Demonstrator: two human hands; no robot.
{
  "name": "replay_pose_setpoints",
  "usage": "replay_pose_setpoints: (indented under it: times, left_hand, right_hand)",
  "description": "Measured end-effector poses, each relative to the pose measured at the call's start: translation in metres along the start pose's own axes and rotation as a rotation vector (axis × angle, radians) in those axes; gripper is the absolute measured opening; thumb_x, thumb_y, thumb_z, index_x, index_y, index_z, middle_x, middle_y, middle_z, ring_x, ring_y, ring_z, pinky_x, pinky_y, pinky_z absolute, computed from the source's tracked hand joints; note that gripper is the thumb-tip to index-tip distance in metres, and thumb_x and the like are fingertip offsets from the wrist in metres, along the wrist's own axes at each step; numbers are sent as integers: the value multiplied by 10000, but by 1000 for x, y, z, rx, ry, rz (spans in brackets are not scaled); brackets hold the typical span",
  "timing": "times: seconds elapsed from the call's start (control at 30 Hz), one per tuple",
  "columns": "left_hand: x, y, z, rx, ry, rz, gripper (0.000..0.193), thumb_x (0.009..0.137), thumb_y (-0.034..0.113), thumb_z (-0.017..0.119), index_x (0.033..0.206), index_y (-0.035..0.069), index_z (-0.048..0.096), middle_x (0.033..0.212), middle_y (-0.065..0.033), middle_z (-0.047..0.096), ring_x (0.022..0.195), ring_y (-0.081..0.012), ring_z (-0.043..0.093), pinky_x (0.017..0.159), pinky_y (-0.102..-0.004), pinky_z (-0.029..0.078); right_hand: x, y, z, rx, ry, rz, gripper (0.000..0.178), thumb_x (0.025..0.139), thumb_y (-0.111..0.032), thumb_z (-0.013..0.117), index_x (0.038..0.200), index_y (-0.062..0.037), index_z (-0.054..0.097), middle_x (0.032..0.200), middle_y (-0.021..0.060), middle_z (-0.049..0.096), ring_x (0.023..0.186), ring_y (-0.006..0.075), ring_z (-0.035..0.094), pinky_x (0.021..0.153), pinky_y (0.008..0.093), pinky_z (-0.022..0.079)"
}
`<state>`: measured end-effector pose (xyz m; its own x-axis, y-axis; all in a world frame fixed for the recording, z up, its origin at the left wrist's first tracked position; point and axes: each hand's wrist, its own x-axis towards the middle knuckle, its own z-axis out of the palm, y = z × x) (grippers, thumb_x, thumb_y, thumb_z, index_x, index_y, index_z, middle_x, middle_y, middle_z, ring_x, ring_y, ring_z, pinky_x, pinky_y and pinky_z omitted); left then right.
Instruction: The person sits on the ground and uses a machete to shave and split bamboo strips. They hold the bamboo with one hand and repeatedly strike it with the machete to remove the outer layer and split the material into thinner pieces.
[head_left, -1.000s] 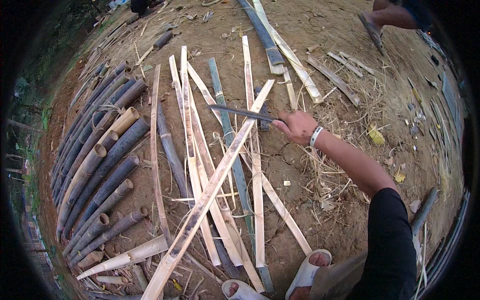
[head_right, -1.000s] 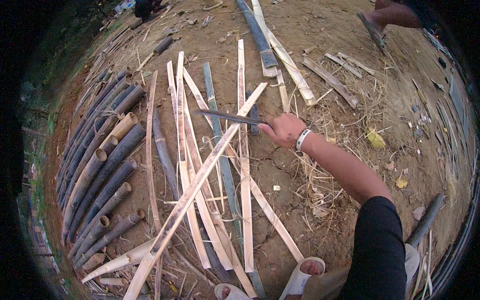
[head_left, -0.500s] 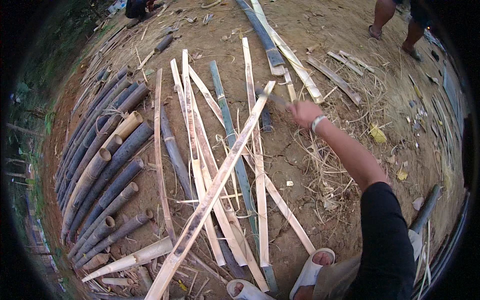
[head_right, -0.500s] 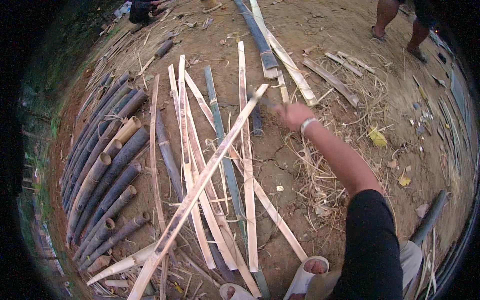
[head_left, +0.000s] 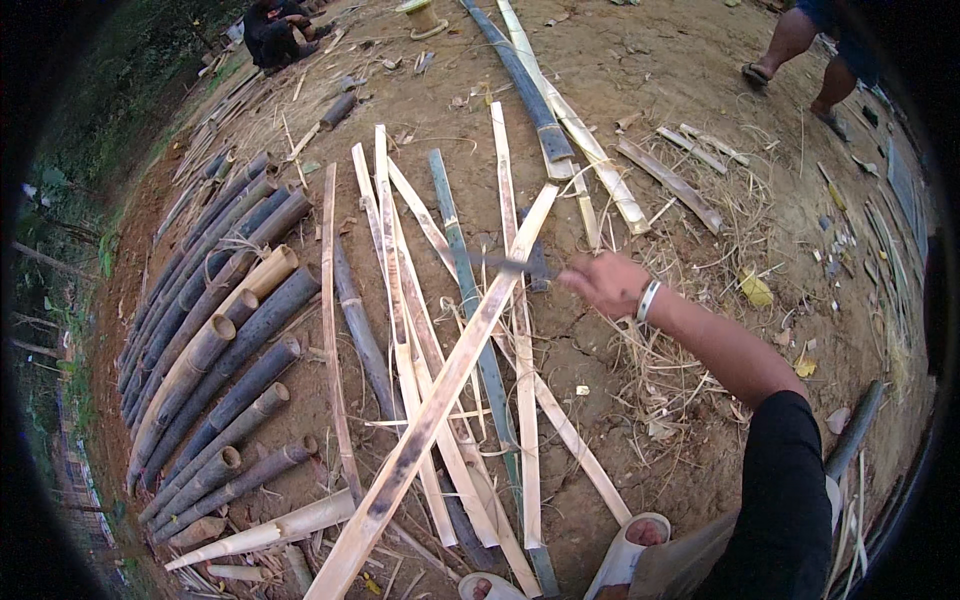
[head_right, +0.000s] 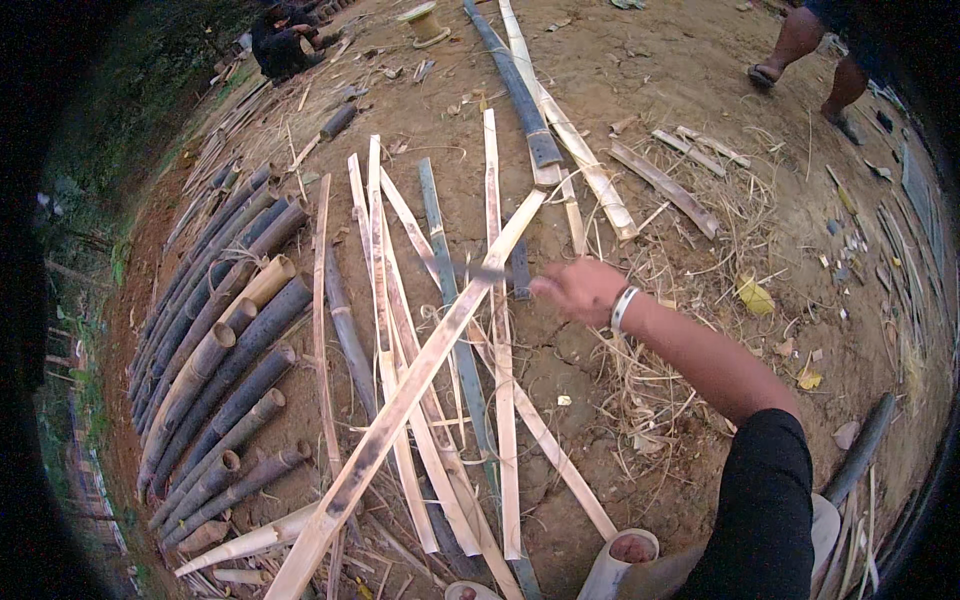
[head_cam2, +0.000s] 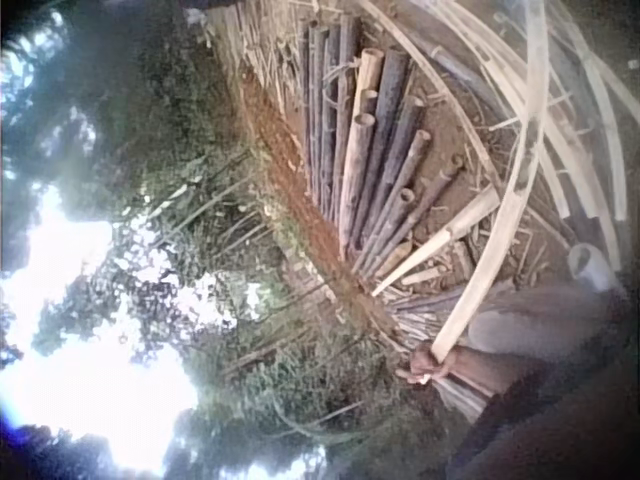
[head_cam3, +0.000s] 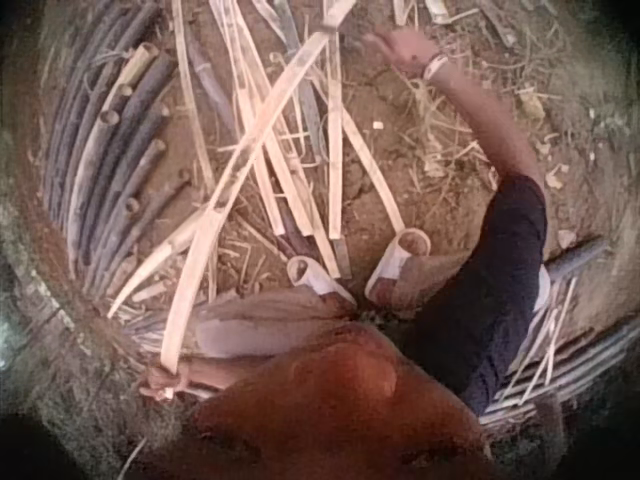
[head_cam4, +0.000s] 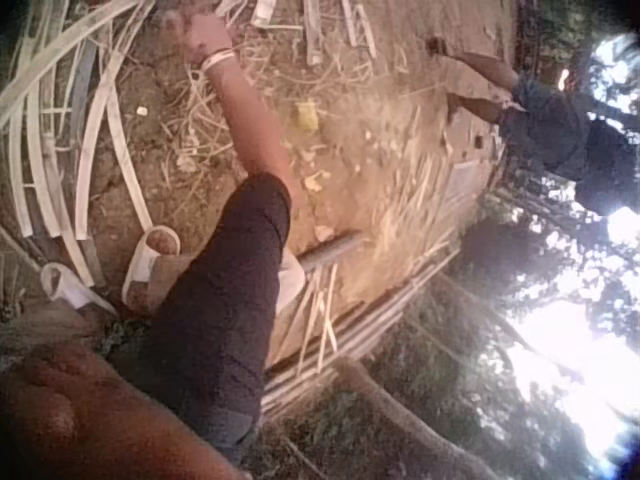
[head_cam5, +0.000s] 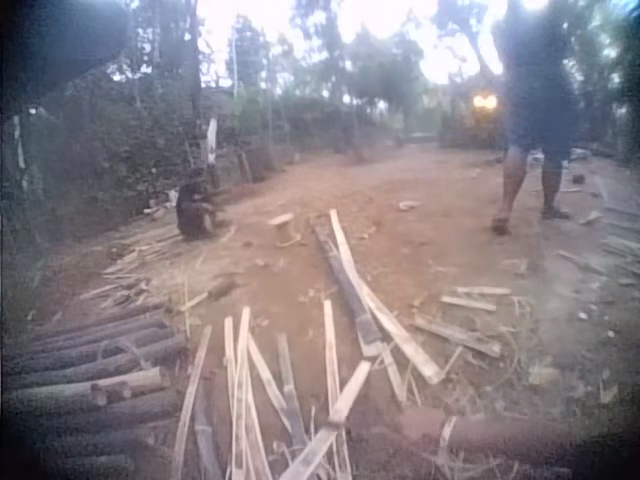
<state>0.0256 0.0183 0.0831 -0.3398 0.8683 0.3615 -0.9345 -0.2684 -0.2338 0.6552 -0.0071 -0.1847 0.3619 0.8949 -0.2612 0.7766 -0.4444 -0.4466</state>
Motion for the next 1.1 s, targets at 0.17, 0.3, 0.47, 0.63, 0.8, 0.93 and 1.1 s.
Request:
replay_pose_setpoints:
  times: [0.17, 0.3, 0.47, 0.63, 0.8, 0.93, 1.1]
  left_hand:
    - [6, 22, -2, 253, -102, -62, 335, 910, 211, 487, 586, 187, 404, 368, 64, 409, 276, -32, 331, 319, -180, 299]
    - [18, 44, 6, 440, -284, -315, 413, 939, 262, 458, 543, 199, 356, 369, 70, 403, 269, -41, 322, 323, -179, 304]
    - [-1, 0, -1, 473, -232, -132, 415, 931, 269, 464, 536, 193, 357, 382, 71, 390, 288, -54, 336, 350, -182, 345]
    - [11, 35, -4, 692, -287, -209, 338, 930, 272, 462, 611, 167, 430, 400, 49, 420, 298, -62, 354, 355, -194, 368]
    - [-12, -2, 15, 587, -305, -324, 246, 929, 292, 468, 751, 124, 489, 440, 8, 466, 310, -74, 372, 362, -208, 397]
    - [-7, -2, 32, 521, -253, -255, 234, 928, 295, 470, 779, 115, 482, 455, -7, 478, 311, -77, 376, 357, -213, 402]
    - [-2, -1, 70, 457, -197, -172, 226, 927, 299, 474, 814, 103, 472, 473, -26, 494, 312, -81, 381, 351, -219, 409]
  right_hand:
    - [30, 28, 3, 74, 63, 166, 576, 969, -528, 339, 970, -31, 630, 764, 248, 644, 779, 426, 640, 740, 506, 509]
    - [18, 27, -15, -31, 101, -24, 589, 966, -519, 344, 908, -18, 648, 782, 263, 646, 793, 458, 626, 766, 522, 502]
    - [21, 21, -7, -67, 84, -55, 596, 964, -547, 332, 933, -50, 659, 755, 261, 641, 797, 436, 639, 754, 522, 508]
    - [12, 23, -4, -106, 58, 32, 609, 963, -543, 328, 935, -29, 653, 767, 242, 656, 764, 421, 649, 748, 504, 513]
    - [22, 30, -21, 22, 106, 221, 639, 952, -545, 345, 894, 15, 649, 858, 278, 656, 852, 417, 643, 806, 487, 497]
    - [-6, 16, -12, 51, 172, 209, 633, 949, -545, 348, 889, 8, 649, 873, 288, 652, 866, 446, 631, 803, 499, 492]
    - [-25, 6, 19, 163, 252, 165, 611, 955, -532, 344, 897, -7, 651, 875, 298, 644, 862, 460, 623, 790, 511, 492]
